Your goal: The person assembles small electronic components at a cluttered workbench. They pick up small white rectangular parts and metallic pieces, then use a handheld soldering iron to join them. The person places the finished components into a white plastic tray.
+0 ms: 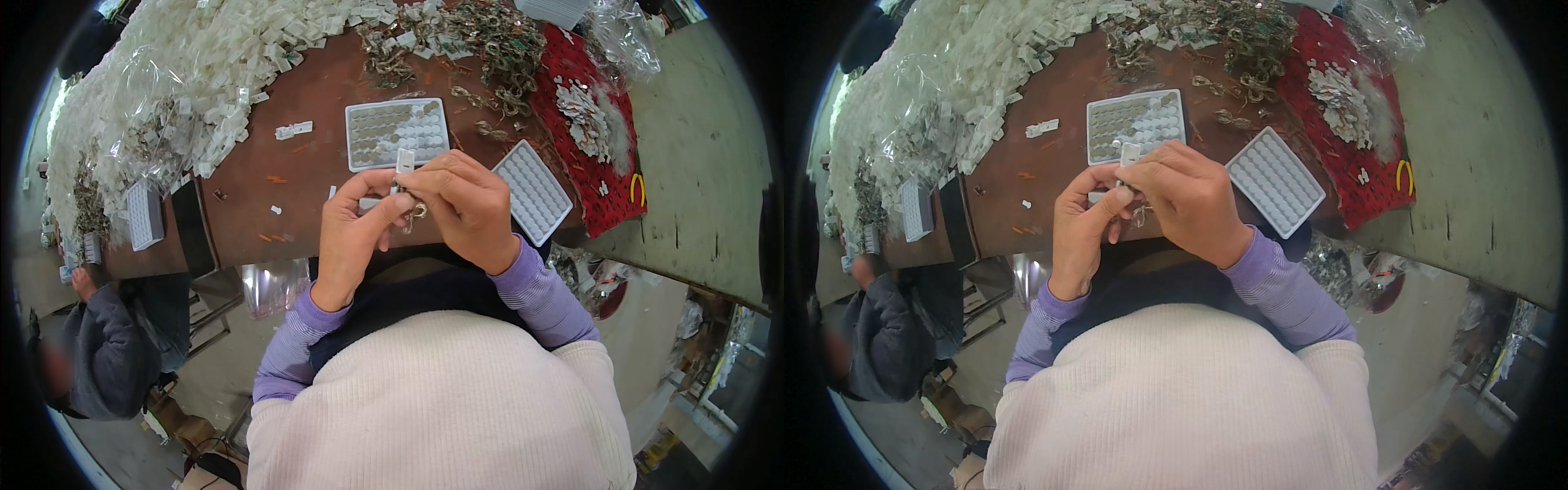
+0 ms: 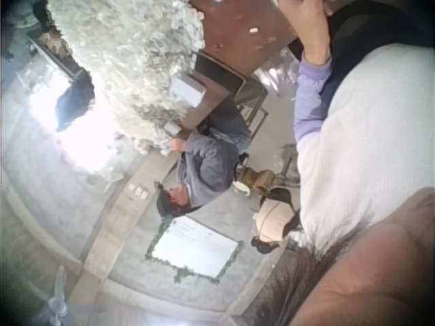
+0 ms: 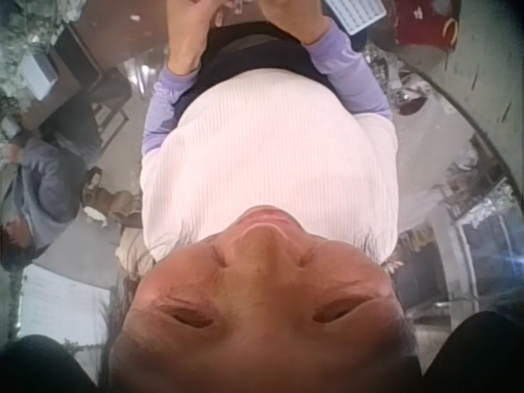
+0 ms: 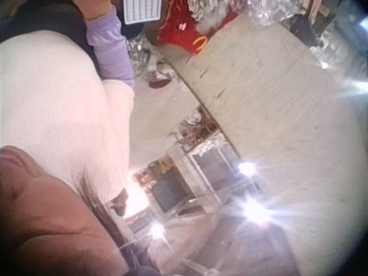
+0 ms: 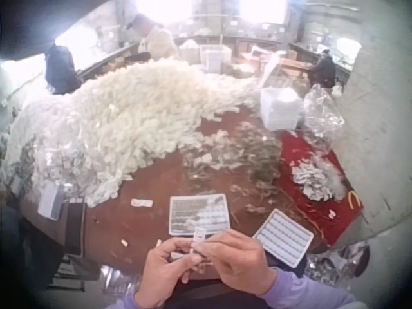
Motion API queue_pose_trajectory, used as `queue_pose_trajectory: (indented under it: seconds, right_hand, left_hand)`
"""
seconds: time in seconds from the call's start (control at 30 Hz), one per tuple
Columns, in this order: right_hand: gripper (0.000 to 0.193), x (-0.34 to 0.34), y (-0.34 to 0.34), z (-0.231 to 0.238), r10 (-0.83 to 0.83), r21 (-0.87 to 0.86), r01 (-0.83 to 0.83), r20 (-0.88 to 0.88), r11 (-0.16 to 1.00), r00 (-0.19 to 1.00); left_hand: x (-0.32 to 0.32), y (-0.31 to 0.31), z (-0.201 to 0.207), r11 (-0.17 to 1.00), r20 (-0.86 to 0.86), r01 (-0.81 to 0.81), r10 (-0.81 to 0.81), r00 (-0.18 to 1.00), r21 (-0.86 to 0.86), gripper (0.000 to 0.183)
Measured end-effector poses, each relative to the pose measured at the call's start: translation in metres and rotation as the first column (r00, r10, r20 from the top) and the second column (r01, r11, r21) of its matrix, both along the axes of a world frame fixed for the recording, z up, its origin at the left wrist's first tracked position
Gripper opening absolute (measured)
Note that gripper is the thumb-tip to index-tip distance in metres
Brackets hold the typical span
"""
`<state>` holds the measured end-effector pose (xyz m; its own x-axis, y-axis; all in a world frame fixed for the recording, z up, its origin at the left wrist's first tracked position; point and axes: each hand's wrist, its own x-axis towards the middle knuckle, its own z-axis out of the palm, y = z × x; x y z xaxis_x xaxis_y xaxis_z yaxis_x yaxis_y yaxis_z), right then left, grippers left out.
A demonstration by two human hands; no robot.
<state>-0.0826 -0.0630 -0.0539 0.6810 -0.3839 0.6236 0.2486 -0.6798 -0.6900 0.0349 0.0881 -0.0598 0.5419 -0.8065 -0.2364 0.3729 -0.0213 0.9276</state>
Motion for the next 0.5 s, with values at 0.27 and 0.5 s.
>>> queue_pose_trajectory:
  seconds: [0.27,0.5]
  right_hand:
    - [0.014,0.051,-0.011,-0.033,-0.256,-0.054,0.25,-0.199,0.967,0.946]
    - [0.019,0.044,-0.009,-0.024,-0.084,0.234,0.134,-0.213,0.963,0.973]
  left_hand:
    - [0.033,0.01,-0.016,0.989,-0.184,-0.148,0.146,0.972,0.004,0.023]
    - [0.032,0.007,-0.013,0.994,-0.087,-0.105,0.104,0.991,-0.005,0.028]
